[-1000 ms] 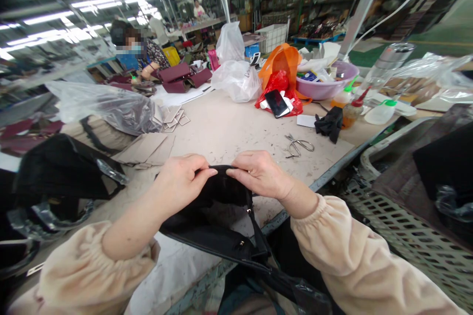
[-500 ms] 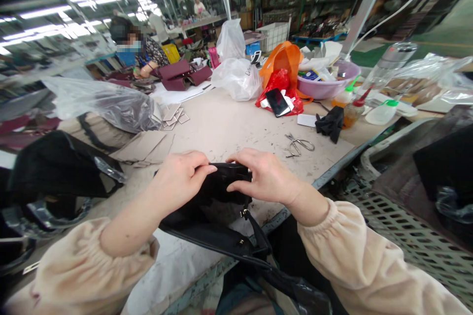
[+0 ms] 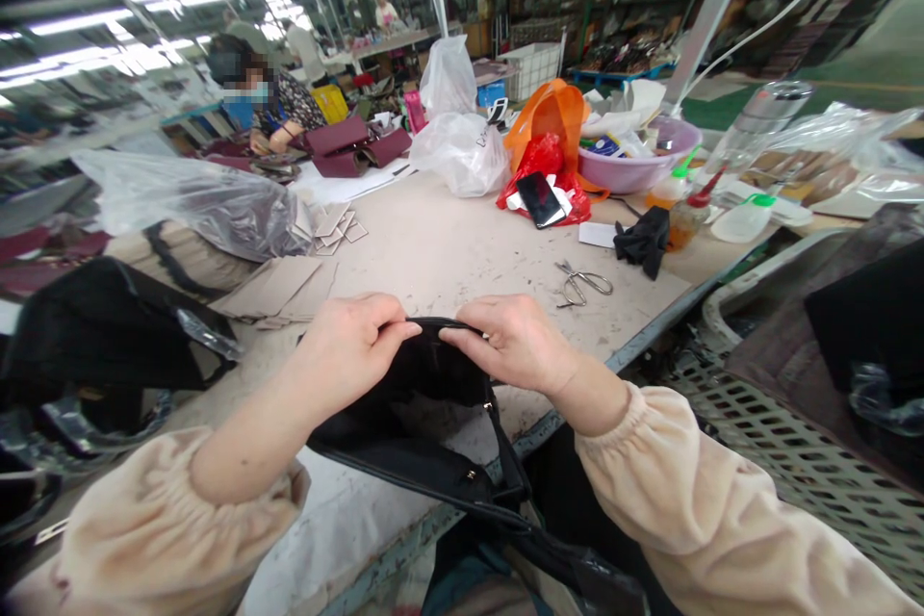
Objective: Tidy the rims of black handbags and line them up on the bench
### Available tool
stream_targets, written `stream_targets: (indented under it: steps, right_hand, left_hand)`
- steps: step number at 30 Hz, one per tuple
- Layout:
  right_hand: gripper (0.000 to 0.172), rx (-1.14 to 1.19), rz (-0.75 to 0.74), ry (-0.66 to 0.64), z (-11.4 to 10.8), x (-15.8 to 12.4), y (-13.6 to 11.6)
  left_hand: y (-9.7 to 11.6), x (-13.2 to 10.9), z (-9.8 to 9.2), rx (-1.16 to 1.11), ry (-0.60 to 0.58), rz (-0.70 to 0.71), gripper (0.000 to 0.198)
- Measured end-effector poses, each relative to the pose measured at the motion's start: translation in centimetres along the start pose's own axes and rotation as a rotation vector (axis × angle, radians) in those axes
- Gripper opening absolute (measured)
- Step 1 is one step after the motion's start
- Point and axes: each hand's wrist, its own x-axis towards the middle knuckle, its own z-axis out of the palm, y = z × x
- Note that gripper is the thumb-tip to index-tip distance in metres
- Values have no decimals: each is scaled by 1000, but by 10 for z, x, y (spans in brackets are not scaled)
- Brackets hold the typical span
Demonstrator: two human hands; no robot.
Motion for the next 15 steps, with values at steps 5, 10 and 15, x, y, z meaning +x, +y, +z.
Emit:
stream_targets:
  steps: [5,10,15]
  right_hand:
    - [34,-50,-74,-66,-5,3,0]
    - [30,-196,-135,-26,-4,4,1]
    - [20,-157,-120,10,-1,-1,4]
  left_hand:
    - [1,0,0,-20,-5,6,23]
    - [1,0,0,-7,-7,-4,23]
    - [1,0,1,-12,0,-2,23]
